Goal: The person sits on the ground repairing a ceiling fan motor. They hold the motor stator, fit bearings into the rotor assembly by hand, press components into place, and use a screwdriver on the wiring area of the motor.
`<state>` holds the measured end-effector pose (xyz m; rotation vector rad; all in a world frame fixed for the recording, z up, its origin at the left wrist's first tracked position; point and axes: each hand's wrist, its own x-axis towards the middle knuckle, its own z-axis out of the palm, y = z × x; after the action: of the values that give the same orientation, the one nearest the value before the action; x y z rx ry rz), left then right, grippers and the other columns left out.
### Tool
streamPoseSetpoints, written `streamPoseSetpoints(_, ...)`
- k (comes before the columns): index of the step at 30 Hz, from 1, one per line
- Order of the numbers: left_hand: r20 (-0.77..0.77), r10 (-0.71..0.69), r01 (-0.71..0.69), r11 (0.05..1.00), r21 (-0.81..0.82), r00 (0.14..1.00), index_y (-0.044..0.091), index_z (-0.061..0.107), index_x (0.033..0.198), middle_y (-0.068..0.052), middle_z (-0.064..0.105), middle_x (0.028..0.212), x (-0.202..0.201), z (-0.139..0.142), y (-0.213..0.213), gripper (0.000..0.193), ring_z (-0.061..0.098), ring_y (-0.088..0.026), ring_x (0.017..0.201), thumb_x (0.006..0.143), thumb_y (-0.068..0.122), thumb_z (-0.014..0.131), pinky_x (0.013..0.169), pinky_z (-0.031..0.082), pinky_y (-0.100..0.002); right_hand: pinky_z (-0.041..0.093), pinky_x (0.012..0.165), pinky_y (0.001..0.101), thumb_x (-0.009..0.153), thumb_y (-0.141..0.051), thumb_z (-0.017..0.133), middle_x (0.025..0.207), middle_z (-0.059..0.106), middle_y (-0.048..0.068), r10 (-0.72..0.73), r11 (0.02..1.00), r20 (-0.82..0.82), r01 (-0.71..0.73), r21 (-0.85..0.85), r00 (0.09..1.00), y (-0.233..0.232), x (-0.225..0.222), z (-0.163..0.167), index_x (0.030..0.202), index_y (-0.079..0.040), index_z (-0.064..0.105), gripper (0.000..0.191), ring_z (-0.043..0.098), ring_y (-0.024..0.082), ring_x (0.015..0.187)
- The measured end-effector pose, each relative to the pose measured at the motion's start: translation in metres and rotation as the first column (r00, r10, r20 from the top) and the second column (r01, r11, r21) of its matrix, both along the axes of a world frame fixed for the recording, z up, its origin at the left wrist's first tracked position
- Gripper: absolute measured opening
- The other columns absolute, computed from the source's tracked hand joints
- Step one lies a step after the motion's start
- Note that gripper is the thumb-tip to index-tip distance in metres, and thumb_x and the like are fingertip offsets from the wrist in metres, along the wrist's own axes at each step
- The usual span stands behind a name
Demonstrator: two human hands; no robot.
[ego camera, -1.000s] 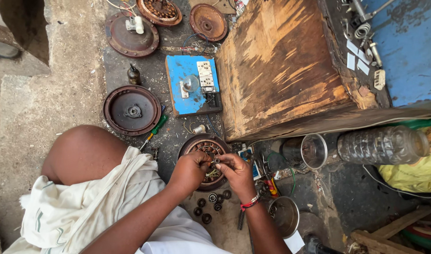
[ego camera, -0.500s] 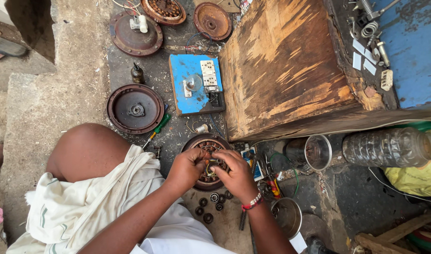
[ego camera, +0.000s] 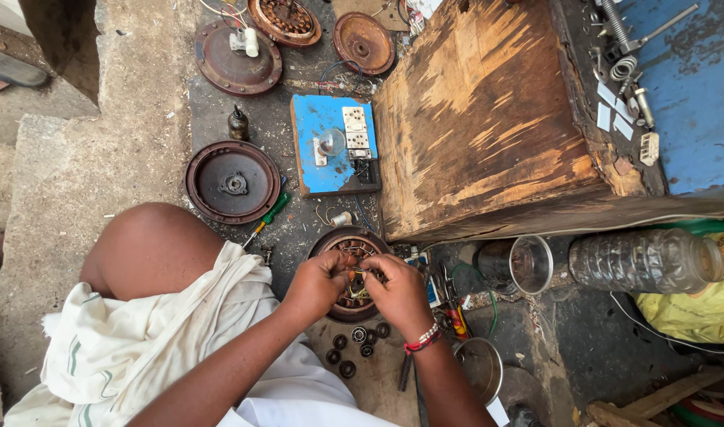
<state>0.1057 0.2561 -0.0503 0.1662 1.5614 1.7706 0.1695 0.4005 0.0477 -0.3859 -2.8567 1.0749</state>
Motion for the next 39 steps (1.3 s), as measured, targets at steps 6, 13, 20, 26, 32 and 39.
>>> streamPoseSetpoints(6,-0.156,0.007,-0.022,0.995,-0.093,0.988,0.000,0.074,0.096,-0.008,0.075,0.076,-0.001,-0.001,0.000,0.009,0.065,-0.008,0.064,0.088,0.004,0.072,0.060,0.054,-0.028,0.058,0.078,0.0354,0.083,-0.011,0.071,0.097,0.076,0.011,-0.023,0.998,0.021,0.021,0.055,1.000,-0.003,-0.002,-0.002,0.096,-0.005,0.074,0.014,0.076,0.028,0.091)
streamPoseSetpoints(13,-0.152,-0.001,-0.012,0.996,-0.086,0.988,0.001,0.074,0.093,-0.006,0.073,0.072,-0.001,-0.005,0.003,0.008,0.064,-0.007,0.062,0.087,0.006,0.074,0.058,0.052,-0.028,0.058,0.079,0.0348,0.085,-0.010,0.069,0.097,0.075,0.011,0.003,0.999,-0.020,-0.002,0.037,1.000,0.001,-0.001,-0.009,0.097,-0.003,0.072,0.014,0.075,0.027,0.091)
streamPoseSetpoints(20,-0.077,0.011,-0.012,1.000,-0.014,0.997,0.000,0.073,0.091,-0.004,0.072,0.072,-0.002,-0.004,0.004,0.008,0.062,-0.007,0.061,0.086,0.006,0.074,0.056,0.052,-0.028,0.058,0.077,0.0319,0.086,-0.007,0.070,0.095,0.076,0.010,-0.022,0.997,-0.023,0.020,-0.080,0.999,0.003,0.000,-0.017,0.098,-0.002,0.072,0.013,0.075,0.021,0.088)
streamPoseSetpoints(26,-0.207,0.065,-0.082,0.994,-0.074,0.976,0.002,0.074,0.090,-0.007,0.074,0.074,0.000,0.003,0.002,0.010,0.065,-0.008,0.064,0.084,0.009,0.075,0.059,0.053,-0.028,0.058,0.077,0.0314,0.085,-0.006,0.070,0.096,0.076,0.009,-0.013,0.995,-0.032,0.010,-0.097,0.999,0.003,0.000,-0.018,0.098,-0.001,0.073,0.014,0.075,0.020,0.088)
streamPoseSetpoints(32,-0.259,0.103,-0.133,0.986,-0.103,0.960,0.004,0.074,0.089,-0.007,0.075,0.075,0.002,0.010,0.005,0.010,0.067,-0.008,0.065,0.081,0.011,0.075,0.062,0.053,-0.028,0.058,0.078,0.0324,0.084,-0.005,0.069,0.095,0.076,0.010,-0.003,0.999,-0.063,0.001,-0.034,0.998,0.001,-0.003,-0.012,0.096,-0.002,0.072,0.013,0.076,0.022,0.089)
streamPoseSetpoints(39,-0.238,0.123,-0.142,0.988,-0.067,0.963,0.003,0.074,0.088,-0.007,0.071,0.073,0.002,-0.003,0.006,0.008,0.063,-0.009,0.063,0.082,0.009,0.073,0.060,0.051,-0.029,0.057,0.074,0.0400,0.080,-0.009,0.069,0.093,0.073,0.015,0.003,0.984,0.023,-0.007,0.179,1.000,-0.008,-0.008,0.000,0.093,-0.004,0.069,0.014,0.072,0.033,0.086)
